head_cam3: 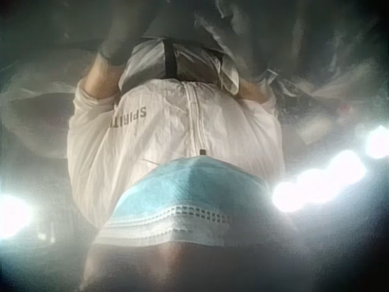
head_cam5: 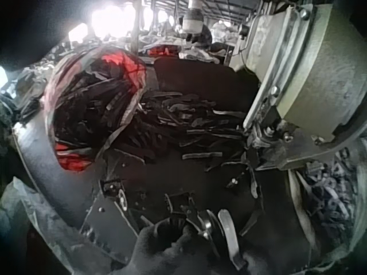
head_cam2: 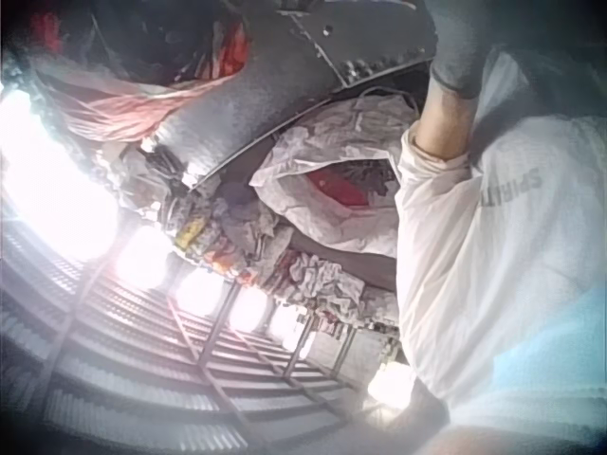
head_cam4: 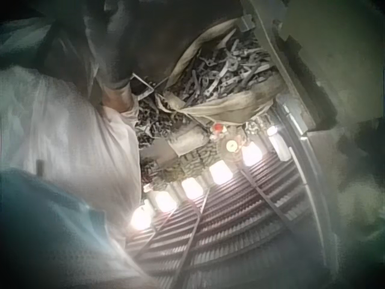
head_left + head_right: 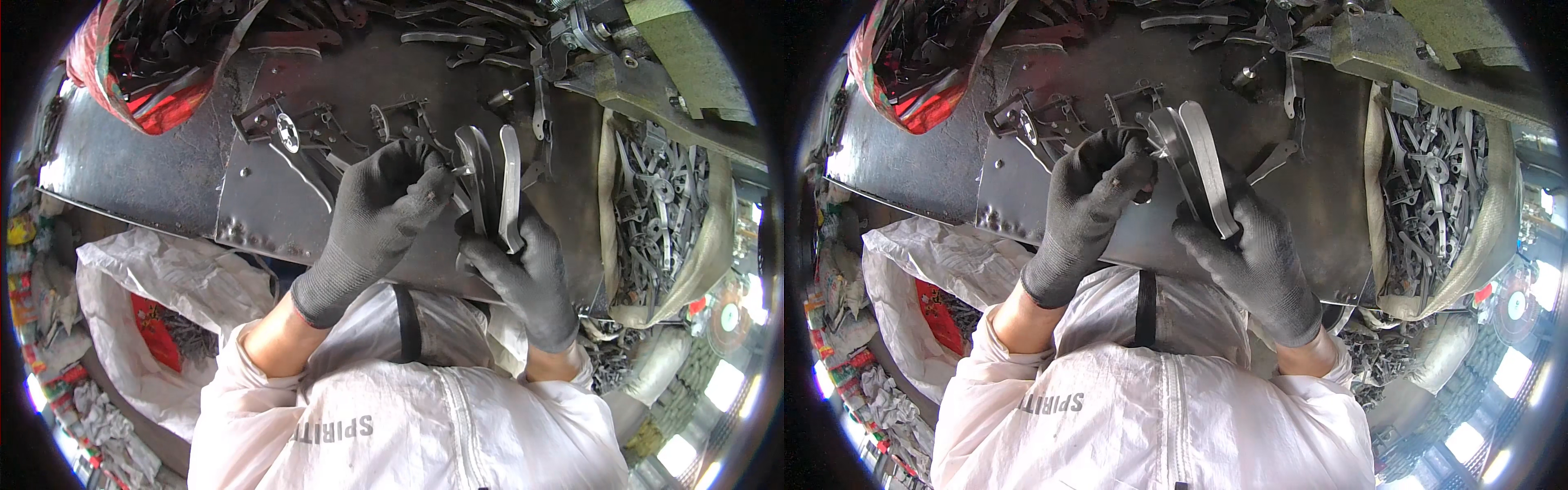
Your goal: The person fits metal parts together by hand and repeatedly assembles metal components using a machine at a worktable.
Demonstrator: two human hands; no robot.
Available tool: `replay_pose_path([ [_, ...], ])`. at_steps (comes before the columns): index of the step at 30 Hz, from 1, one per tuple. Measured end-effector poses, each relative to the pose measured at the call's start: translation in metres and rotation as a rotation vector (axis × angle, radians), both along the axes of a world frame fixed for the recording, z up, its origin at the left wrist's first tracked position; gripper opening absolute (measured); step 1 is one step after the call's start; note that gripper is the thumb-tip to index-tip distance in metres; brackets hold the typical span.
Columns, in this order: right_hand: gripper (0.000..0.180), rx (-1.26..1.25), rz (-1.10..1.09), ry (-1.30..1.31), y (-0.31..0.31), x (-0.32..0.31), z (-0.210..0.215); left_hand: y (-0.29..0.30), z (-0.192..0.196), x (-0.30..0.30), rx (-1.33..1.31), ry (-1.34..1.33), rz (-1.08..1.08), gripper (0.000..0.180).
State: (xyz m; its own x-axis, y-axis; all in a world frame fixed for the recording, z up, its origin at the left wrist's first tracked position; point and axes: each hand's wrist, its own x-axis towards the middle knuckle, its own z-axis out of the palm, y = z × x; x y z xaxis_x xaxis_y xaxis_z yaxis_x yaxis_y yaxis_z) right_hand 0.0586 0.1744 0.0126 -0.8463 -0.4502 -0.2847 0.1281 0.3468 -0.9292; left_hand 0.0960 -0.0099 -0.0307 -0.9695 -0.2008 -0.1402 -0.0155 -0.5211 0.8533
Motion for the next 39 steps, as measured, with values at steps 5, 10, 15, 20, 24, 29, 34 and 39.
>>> replay_pose_path([
  [5, 0.018, 0.092, 0.034, -0.072, 0.002, -0.003, 0.007, -0.011, 0.0, 0.002, 0.026, -0.047, -0.143, 0.017],
  [10, 0.023, 0.113, 0.067, 0.16, 0.003, 0.0, -0.006, -0.001, 0.02, 0.001, -0.033, -0.036, -0.032, 0.023],
  [15, 0.04, 0.336, 0.16, 0.592, 0.007, -0.002, -0.016, 0.003, 0.017, -0.002, -0.148, -0.066, -0.009, 0.023],
  [20, 0.028, 0.27, 0.05, 0.522, 0.0, -0.001, -0.01, 0.002, 0.012, -0.002, -0.161, -0.064, 0.002, 0.019],
  [24, 0.025, 0.293, 0.053, 0.522, 0.001, -0.001, -0.012, 0.0, 0.011, -0.003, -0.299, -0.054, -0.031, 0.019],
  [29, 0.036, 0.149, 0.092, 0.038, 0.006, -0.001, -0.004, 0.002, 0.008, -0.004, -0.19, -0.023, -0.01, 0.024],
  [34, 0.026, -0.097, -0.013, -0.261, 0.003, -0.001, 0.003, 0.003, 0.009, -0.007, -0.172, 0.013, 0.015, 0.015],
  [39, 0.032, -0.289, -0.082, -0.382, 0.001, 0.0, 0.0, 0.0, 0.006, -0.006, 0.001, -0.036, -0.062, 0.021],
])
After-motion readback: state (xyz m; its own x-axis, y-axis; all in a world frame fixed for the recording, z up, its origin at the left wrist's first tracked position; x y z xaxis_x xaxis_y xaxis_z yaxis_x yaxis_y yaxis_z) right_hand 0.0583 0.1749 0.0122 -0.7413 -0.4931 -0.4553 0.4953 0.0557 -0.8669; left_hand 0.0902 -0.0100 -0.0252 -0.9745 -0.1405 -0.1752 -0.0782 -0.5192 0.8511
